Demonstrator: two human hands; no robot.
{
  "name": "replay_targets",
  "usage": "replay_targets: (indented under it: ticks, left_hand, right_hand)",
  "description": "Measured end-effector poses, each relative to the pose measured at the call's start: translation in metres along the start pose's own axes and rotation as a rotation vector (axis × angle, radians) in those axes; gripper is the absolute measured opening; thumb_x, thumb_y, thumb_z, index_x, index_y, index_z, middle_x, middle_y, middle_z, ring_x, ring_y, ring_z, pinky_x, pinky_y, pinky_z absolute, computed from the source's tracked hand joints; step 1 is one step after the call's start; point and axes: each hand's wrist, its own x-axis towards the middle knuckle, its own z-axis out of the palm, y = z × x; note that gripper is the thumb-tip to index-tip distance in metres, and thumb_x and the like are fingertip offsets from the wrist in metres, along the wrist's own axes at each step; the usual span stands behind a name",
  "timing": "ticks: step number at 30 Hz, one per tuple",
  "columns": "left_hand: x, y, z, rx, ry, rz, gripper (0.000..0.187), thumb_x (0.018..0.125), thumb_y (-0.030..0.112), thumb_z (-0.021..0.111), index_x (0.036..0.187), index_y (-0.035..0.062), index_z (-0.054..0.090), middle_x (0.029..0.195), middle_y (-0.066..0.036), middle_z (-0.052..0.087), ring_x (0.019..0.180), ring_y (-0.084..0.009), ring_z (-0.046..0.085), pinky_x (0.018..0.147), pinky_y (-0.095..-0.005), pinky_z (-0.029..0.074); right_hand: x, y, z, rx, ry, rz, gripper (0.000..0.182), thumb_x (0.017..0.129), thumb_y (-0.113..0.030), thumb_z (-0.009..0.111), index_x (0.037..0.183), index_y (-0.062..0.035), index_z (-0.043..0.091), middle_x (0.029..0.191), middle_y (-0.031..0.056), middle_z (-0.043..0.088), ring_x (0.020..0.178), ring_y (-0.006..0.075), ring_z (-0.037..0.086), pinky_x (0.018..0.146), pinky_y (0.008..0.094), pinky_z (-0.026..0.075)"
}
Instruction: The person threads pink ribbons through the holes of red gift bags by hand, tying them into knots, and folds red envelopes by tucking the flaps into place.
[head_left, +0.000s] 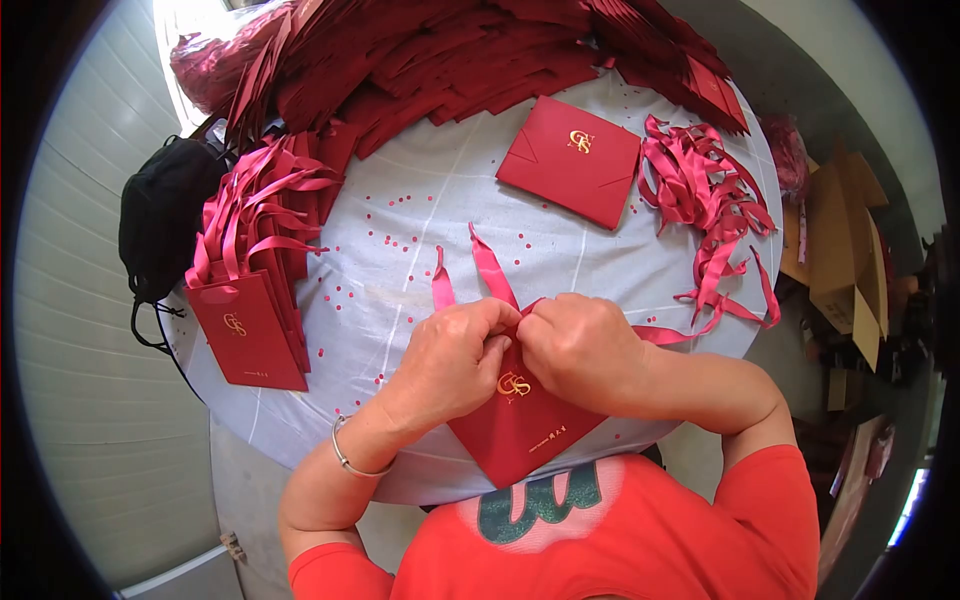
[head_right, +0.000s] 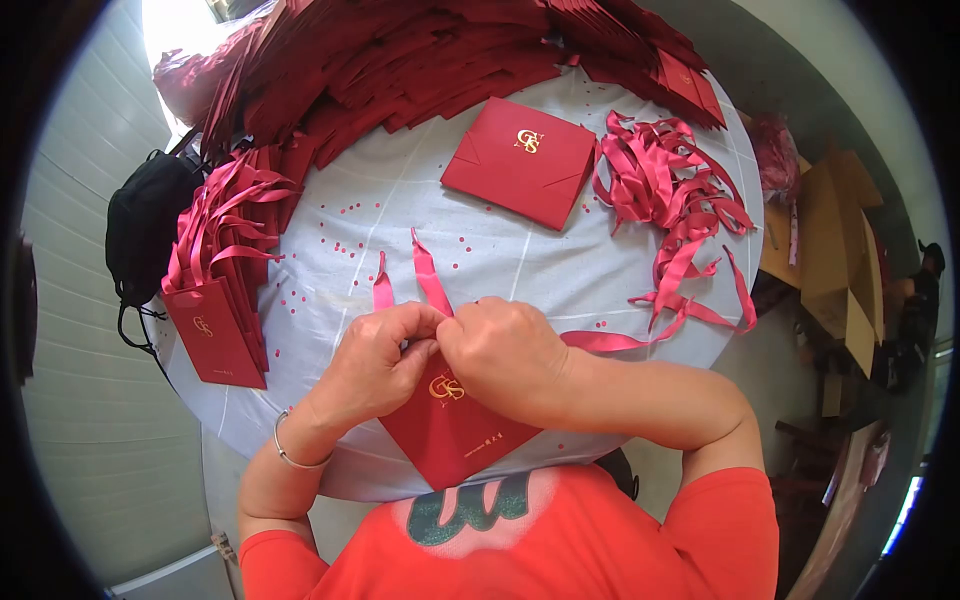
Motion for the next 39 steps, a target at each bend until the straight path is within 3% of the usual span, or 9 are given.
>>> replay_targets:
  ticks: [5, 8, 11, 15, 22, 24, 28, 32, 39]
  left_hand:
    - [-0.002, -0.005, 0.001, -0.062, 0.021, 0.010, 0.019, 0.083, -0.003, 0.061, 0.101, -0.0013, 0.065, 0.090, -0.017, 0.071, 0.084, -0.0297, 0.071, 0.073, -0.0346, 0.055]
    - [-0.002, -0.004, 0.001, -0.021, 0.020, 0.026, 0.019, 0.083, -0.001, 0.062, 0.101, -0.0004, 0.066, 0.091, -0.017, 0.071, 0.085, -0.0313, 0.071, 0.074, -0.0364, 0.055]
    - [-0.006, 0.000, 0.001, 0.035, 0.008, 0.040, 0.021, 0.083, 0.002, 0.063, 0.104, 0.0011, 0.064, 0.093, -0.017, 0.071, 0.086, -0.0325, 0.071, 0.073, -0.0382, 0.055]
    - [-0.011, 0.008, 0.004, 0.027, 0.076, 0.028, 0.023, 0.081, 0.002, 0.067, 0.101, 0.0017, 0.056, 0.087, -0.016, 0.070, 0.083, -0.0334, 0.070, 0.070, -0.0392, 0.054]
    - [-0.018, 0.015, 0.014, 0.169, 0.252, 0.319, 0.024, 0.076, 0.001, 0.072, 0.090, 0.0056, 0.052, 0.076, -0.010, 0.062, 0.066, -0.0302, 0.061, 0.059, -0.0401, 0.047]
    - [-0.021, 0.019, 0.015, 0.190, 0.256, 0.378, 0.025, 0.075, 0.001, 0.072, 0.089, 0.0065, 0.052, 0.075, -0.009, 0.060, 0.064, -0.0291, 0.060, 0.058, -0.0399, 0.045]
    - [-0.023, 0.021, 0.018, 0.226, 0.281, 0.440, 0.023, 0.077, 0.000, 0.070, 0.088, 0.0075, 0.052, 0.073, -0.007, 0.058, 0.061, -0.0274, 0.058, 0.055, -0.0384, 0.043]
    - [-0.025, 0.014, 0.025, 0.196, 0.235, 0.345, 0.020, 0.079, -0.001, 0.067, 0.089, 0.0063, 0.051, 0.074, -0.009, 0.058, 0.063, -0.0295, 0.060, 0.054, -0.0404, 0.045]
    - [-0.019, 0.005, 0.033, -0.010, 0.139, 0.218, 0.019, 0.081, -0.003, 0.063, 0.095, 0.0033, 0.051, 0.080, -0.013, 0.062, 0.072, -0.0344, 0.064, 0.060, -0.0424, 0.050]
  right_hand:
    - [0.009, 0.013, -0.016, 0.350, -0.176, 0.255, 0.010, 0.077, -0.016, 0.071, 0.077, -0.0069, 0.065, 0.080, 0.0088, 0.066, 0.075, 0.0326, 0.065, 0.063, 0.0429, 0.053]
    - [0.012, 0.017, -0.023, 0.212, -0.145, 0.127, 0.010, 0.077, -0.011, 0.075, 0.082, -0.0060, 0.068, 0.078, 0.0076, 0.065, 0.072, 0.0259, 0.065, 0.063, 0.0346, 0.051]
    - [0.024, 0.027, -0.043, 0.643, -0.249, 0.246, 0.012, 0.082, -0.011, 0.075, 0.091, -0.0038, 0.071, 0.082, 0.0064, 0.063, 0.075, 0.0148, 0.061, 0.065, 0.0300, 0.048]
    - [0.034, 0.041, -0.038, 0.702, -0.386, 0.321, 0.015, 0.086, -0.015, 0.072, 0.090, -0.0005, 0.070, 0.081, 0.0076, 0.065, 0.071, 0.0144, 0.061, 0.062, 0.0287, 0.048]
    - [0.074, 0.053, -0.046, 0.602, -0.901, 0.296, 0.031, 0.092, -0.029, 0.067, 0.088, 0.0013, 0.072, 0.060, 0.0049, 0.057, 0.058, 0.0096, 0.051, 0.054, 0.0305, 0.043]
    - [0.086, 0.058, -0.038, 0.557, -1.238, 0.136, 0.031, 0.092, -0.031, 0.067, 0.090, 0.0003, 0.072, 0.060, 0.0019, 0.056, 0.057, 0.0079, 0.047, 0.052, 0.0304, 0.040]
    - [0.087, 0.062, -0.024, 0.817, -1.372, 0.321, 0.024, 0.087, -0.025, 0.073, 0.085, -0.0016, 0.073, 0.062, -0.0037, 0.056, 0.061, 0.0057, 0.046, 0.056, 0.0285, 0.039]
    - [0.074, 0.059, -0.019, 0.841, -1.311, 0.476, 0.019, 0.084, -0.021, 0.074, 0.081, -0.0026, 0.072, 0.064, -0.0040, 0.058, 0.064, 0.0058, 0.049, 0.058, 0.0277, 0.040]
    - [0.047, 0.059, -0.007, 0.827, -0.646, 0.615, 0.017, 0.087, -0.017, 0.070, 0.086, 0.0000, 0.069, 0.075, 0.0020, 0.064, 0.072, 0.0070, 0.056, 0.065, 0.0267, 0.047]
